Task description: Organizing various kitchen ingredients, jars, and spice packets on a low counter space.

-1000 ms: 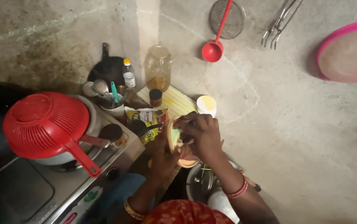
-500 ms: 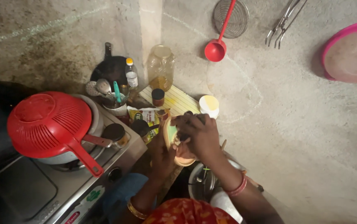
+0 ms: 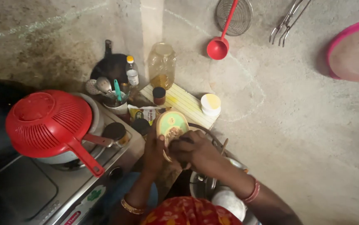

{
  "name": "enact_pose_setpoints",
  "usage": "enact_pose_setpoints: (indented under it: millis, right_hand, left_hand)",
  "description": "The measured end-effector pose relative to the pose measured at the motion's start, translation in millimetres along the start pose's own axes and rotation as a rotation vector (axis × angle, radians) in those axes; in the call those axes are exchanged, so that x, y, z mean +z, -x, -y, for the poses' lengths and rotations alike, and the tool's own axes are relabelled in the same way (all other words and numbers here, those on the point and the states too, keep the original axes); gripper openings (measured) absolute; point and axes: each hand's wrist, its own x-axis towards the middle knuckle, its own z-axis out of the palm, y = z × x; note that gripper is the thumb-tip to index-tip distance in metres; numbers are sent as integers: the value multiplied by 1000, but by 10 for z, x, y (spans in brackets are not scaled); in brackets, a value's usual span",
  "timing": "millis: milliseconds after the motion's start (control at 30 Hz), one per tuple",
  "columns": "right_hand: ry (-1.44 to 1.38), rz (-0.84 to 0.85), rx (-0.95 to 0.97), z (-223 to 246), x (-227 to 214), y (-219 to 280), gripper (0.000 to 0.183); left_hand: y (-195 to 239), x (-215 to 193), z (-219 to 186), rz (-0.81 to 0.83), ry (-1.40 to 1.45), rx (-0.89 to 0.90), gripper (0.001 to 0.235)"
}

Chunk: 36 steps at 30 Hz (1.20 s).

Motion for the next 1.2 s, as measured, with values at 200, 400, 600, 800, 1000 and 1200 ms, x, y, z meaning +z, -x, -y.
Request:
enact_pose_setpoints:
  millis: [200,400,600,800,1000,1200]
  right_hand:
    - [-111,63,-179,-439,-51,-149,45]
    - [114,-90,62,-494,186,-145,75]
    - [8,-159,358,-196,866,237,72]
    - [-558,-146,684,-222,971,227,47]
    - [-1341,-347,881,-615,408,336,31]
    - [-1106,-864,1154,-644,768,380,36]
  left_hand:
    - [-41,21,319,50,63,25,60]
    - [-233,46,458,11,145,236,68]
    - [-467,45,184,-215,-113,443,66]
    - [-556,134,507,-306,-360,547,64]
    - [-611,28,741,-262,429,93,56]
    - [-423,151,766,-199,1013,-405,48]
